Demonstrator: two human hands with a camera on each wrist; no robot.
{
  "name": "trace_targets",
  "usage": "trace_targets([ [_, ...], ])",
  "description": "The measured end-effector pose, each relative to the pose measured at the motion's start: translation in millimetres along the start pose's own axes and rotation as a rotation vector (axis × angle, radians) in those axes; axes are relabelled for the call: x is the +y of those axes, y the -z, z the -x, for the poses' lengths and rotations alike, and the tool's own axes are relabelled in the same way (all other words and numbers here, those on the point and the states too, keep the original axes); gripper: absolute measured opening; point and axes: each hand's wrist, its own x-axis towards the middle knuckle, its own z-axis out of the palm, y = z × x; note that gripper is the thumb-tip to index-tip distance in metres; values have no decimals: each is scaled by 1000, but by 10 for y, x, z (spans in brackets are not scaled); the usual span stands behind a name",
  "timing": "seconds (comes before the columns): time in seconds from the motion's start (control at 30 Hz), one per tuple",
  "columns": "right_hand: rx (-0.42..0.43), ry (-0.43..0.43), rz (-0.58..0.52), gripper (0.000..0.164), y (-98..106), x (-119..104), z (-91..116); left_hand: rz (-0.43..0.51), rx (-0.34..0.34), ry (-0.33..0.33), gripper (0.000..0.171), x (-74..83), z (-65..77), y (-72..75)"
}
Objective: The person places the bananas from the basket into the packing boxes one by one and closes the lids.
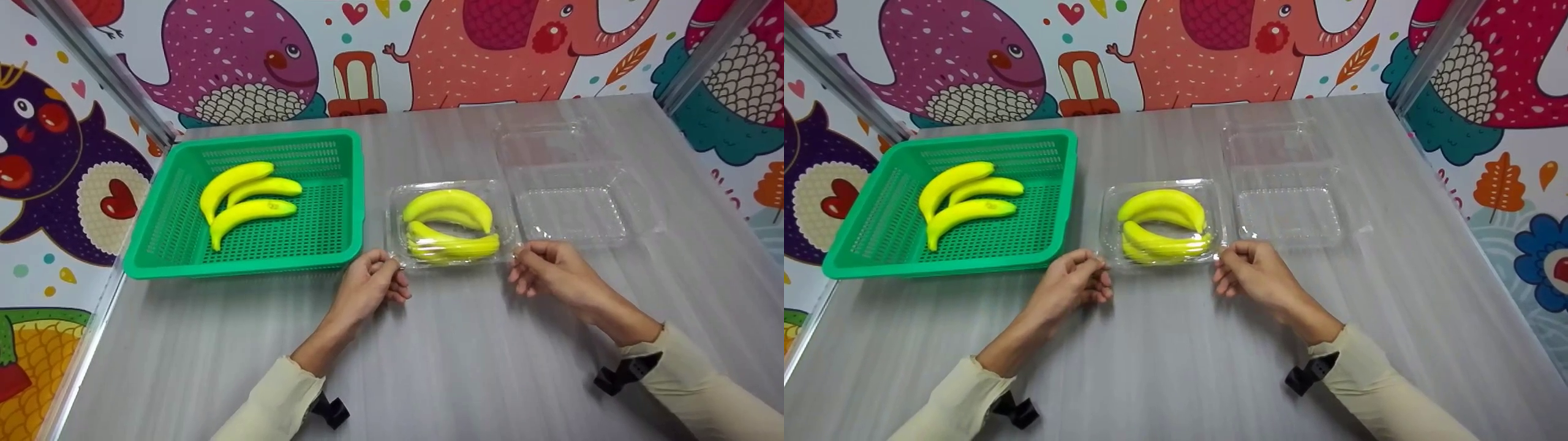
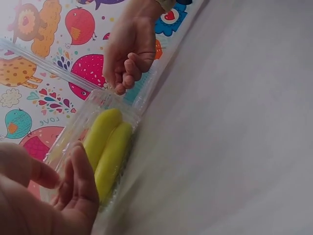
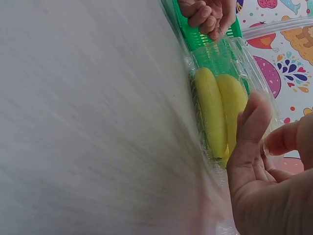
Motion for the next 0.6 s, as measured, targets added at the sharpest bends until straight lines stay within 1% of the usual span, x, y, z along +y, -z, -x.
trace_targets([
  [0.2, -4, 23, -19, 33, -2, 23, -15, 7, 15, 4, 13, 0, -8, 1],
  [0.33, 13, 24, -20, 32, -11, 31, -20, 12, 21, 7, 11, -2, -4, -3],
  [0.6, 56, 34, -82, 22, -48, 32, -19, 29, 2, 15, 11, 15, -17, -14],
])
